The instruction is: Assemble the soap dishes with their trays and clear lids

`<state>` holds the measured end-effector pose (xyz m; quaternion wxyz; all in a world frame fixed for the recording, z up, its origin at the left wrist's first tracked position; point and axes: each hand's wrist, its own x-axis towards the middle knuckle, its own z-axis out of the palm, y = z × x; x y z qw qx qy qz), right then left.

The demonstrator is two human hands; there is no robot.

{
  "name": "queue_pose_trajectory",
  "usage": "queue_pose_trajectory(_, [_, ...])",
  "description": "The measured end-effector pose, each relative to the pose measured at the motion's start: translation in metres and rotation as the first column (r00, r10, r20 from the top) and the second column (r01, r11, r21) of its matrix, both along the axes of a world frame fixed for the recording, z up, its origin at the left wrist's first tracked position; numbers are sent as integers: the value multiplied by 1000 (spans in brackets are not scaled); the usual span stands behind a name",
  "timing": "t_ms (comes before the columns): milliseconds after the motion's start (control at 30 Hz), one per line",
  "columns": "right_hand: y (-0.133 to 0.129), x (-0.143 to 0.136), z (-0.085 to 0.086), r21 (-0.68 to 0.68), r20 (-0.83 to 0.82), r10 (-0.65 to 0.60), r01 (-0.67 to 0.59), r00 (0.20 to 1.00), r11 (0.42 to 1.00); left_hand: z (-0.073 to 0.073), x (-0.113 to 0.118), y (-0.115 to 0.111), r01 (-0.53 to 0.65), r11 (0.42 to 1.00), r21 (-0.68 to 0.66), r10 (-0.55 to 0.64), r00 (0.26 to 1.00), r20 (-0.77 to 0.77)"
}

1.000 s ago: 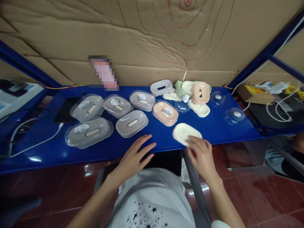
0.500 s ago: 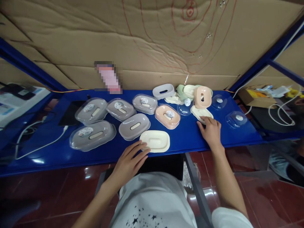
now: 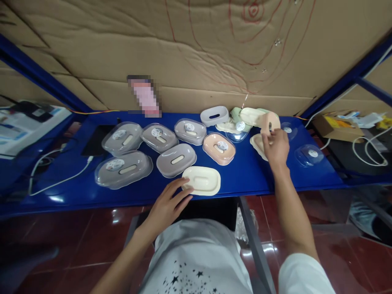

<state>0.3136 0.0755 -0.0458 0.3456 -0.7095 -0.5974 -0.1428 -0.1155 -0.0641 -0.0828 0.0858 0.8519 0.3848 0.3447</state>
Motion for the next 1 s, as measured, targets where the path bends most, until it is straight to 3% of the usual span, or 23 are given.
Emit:
queue_pose_trajectory(67, [-34,-11,-1,207,-77,99,-82,992,975,-2,0,0,-6,1000,2,6,1000,22])
queue_pose_trajectory(133, [-76,-34,-3,306,-98,269,-229,958,924,-4,0,0,-15,1000,1,15,999,41])
queue_pose_trajectory(200, [-113,-64,-5,249,-91,522,-488,848,836,-7,0,0,-36,999,-6,37,996,83])
queue_pose_trajectory(267, [-138,-93,-7,158,-124,727,-710,675,686,-10,0,1,-60,998,-25,63,988,140])
queue_pose_trajectory(333, [-147,-113,-9,84,-172,825,-827,538,556,-12,-1,1,-67,996,-53,75,981,177])
queue_pose_trajectory(433, [-140,-125,-10,20,-225,869,-890,440,455,-13,-3,2,-47,995,-92,63,983,173])
queue_pose_trajectory(667, [-112,-125,-11,-47,-274,875,-915,398,401,-6,-4,5,-8,998,-58,12,998,69])
queue_pose_trajectory(867, [-110,-130,-11,-130,-122,881,-887,457,443,-5,-5,5,-26,999,-26,29,995,95])
queue_pose_trajectory(1000, [-115,-133,-12,-181,-124,880,-882,459,435,-3,-5,7,-26,999,-24,28,993,118])
